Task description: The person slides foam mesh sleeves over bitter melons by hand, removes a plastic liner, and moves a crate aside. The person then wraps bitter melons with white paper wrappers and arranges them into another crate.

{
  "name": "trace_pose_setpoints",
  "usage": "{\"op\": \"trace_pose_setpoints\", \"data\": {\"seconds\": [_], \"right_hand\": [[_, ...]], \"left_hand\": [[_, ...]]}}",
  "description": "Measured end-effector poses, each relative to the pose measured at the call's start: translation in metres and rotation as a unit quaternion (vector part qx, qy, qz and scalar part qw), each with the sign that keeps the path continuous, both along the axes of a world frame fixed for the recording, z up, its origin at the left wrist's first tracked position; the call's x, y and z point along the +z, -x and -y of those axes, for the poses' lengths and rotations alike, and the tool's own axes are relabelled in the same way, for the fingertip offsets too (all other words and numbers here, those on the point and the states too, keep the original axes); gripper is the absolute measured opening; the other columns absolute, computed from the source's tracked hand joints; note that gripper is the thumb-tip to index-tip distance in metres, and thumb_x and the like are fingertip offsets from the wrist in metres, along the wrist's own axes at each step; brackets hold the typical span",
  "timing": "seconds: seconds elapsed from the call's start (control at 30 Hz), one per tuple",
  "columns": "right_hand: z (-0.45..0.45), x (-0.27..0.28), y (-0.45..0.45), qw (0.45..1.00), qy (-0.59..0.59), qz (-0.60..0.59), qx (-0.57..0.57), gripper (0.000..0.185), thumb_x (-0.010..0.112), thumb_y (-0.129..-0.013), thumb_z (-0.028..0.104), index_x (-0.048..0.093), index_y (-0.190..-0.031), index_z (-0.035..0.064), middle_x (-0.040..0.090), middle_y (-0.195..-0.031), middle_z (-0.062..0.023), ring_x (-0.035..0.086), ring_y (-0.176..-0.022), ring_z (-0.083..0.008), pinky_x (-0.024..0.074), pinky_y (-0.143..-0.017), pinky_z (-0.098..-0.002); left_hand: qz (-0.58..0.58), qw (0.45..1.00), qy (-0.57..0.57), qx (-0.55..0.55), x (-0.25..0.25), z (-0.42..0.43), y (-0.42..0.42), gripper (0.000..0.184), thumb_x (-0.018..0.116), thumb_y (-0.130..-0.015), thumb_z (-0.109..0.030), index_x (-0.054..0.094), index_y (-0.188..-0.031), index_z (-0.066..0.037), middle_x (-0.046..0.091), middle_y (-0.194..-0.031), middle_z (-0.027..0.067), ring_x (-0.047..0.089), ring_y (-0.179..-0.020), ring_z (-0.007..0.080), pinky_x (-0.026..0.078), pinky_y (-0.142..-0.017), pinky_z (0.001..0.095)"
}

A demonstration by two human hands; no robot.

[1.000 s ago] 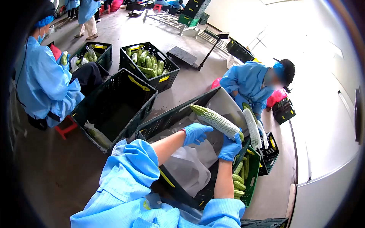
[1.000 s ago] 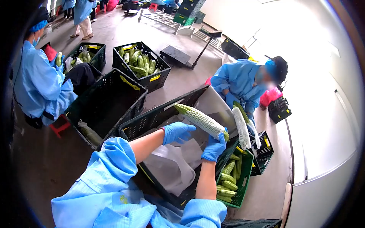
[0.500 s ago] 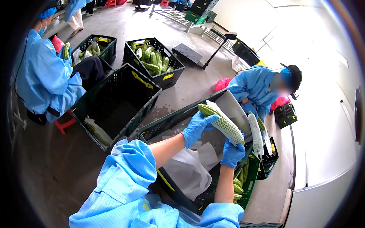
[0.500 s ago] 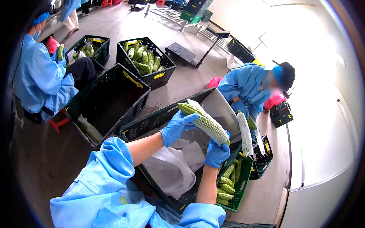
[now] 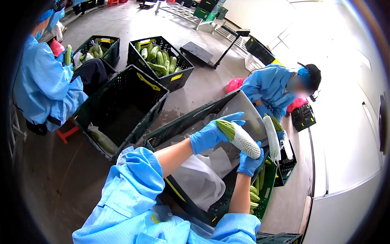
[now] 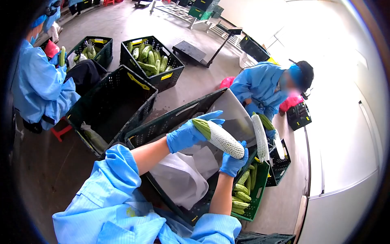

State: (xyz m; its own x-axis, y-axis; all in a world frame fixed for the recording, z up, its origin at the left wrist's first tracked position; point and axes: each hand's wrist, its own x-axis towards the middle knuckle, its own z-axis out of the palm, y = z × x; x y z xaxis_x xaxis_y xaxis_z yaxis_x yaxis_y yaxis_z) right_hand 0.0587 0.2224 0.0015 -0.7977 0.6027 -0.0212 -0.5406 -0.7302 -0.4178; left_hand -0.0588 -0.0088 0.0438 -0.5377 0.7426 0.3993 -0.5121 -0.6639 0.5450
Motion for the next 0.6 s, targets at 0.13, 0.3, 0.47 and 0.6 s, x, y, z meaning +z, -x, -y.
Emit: {"op": "trace_pose_setpoints", "data": {"seconds": [0.13,0.3,0.47,0.6], "right_hand": [[0.0,0.012,-0.006,0.983,-0.091,-0.146,0.064,0.025,0.057,-0.082,0.012,0.066,-0.104,0.0049,0.067,-0.092,-0.0043,0.058,-0.102,-0.0222,0.0394,-0.105,-0.0447],[0.033,0.033,-0.006,0.968,-0.184,-0.148,0.08,0.028,0.06,-0.074,0.006,0.066,-0.101,0.0047,0.067,-0.095,-0.0041,0.056,-0.108,-0.0252,0.0353,-0.11,-0.0463],[0.053,0.029,-0.001,0.929,-0.274,-0.153,0.195,0.049,0.055,-0.061,0.005,0.067,-0.109,0.0036,0.067,-0.109,-0.0104,0.053,-0.118,-0.0311,0.033,-0.112,-0.0465],[0.115,0.061,-0.002,0.865,-0.479,-0.013,0.148,0.083,0.06,-0.059,0.013,0.047,-0.14,0.0032,0.035,-0.154,-0.0148,0.044,-0.134,-0.0259,0.0291,-0.116,-0.0398]], "left_hand": [[0.159,0.984,0.079,0.011,-0.015,-0.002,-0.003,0.052,0.053,-0.089,-0.014,0.045,-0.141,-0.01,0.055,-0.132,0.0117,0.056,-0.12,0.0278,0.042,-0.105,0.0523],[0.265,0.964,0.023,0.0,-0.01,0.005,0.013,0.053,0.047,-0.094,-0.055,0.055,-0.126,-0.013,0.06,-0.123,0.0102,0.059,-0.111,0.0288,0.044,-0.099,0.0555],[0.241,0.968,-0.011,0.065,-0.021,0.007,0.037,0.053,0.055,-0.09,-0.061,0.058,-0.114,-0.014,0.063,-0.108,0.0095,0.064,-0.094,0.0248,0.052,-0.086,0.0461],[0.258,0.952,0.014,0.166,-0.008,0.023,0.039,0.058,0.065,-0.084,-0.06,0.055,-0.117,-0.013,0.06,-0.096,0.0092,0.063,-0.083,0.0233,0.056,-0.077,0.042]]}}
